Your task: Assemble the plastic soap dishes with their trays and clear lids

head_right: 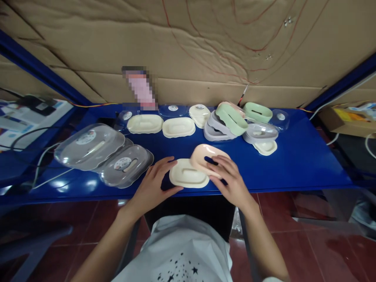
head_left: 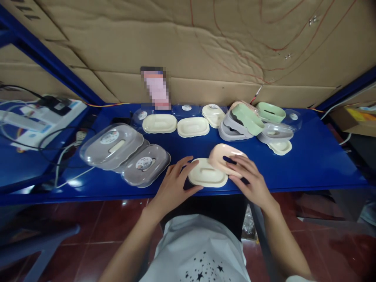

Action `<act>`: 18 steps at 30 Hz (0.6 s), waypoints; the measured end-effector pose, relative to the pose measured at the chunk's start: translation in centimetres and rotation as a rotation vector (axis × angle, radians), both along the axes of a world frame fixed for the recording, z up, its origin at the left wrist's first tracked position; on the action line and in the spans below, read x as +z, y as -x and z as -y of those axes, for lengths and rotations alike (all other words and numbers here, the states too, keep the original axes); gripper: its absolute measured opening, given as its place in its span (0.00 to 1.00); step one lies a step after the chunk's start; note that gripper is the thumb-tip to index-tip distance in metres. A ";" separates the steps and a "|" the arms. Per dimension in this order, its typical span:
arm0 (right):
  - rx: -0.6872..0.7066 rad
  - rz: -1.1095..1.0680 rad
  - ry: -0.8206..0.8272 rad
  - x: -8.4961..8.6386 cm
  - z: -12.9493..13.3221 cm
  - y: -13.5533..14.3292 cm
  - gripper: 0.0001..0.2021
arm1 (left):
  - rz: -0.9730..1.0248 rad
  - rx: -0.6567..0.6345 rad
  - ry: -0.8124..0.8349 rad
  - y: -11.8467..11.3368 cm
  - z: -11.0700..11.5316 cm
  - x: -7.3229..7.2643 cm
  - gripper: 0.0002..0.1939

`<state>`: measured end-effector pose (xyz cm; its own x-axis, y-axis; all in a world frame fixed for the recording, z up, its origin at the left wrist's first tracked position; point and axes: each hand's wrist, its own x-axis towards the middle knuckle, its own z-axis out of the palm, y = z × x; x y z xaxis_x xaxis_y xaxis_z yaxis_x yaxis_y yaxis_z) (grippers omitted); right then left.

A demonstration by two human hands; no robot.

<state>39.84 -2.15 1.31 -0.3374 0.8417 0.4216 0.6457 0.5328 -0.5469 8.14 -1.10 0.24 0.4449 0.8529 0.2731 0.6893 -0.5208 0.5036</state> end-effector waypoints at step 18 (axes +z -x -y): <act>0.250 0.286 -0.070 0.4 0.6 4.3 0.23 | 0.016 -0.039 -0.105 0.1 0.0 -1.3 0.33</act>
<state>35.55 -2.79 1.66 -0.6410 0.6907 0.3347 0.6119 0.7231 -0.3204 8.03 -1.13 -1.10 0.4718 0.8015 0.3674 0.6598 -0.5974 0.4559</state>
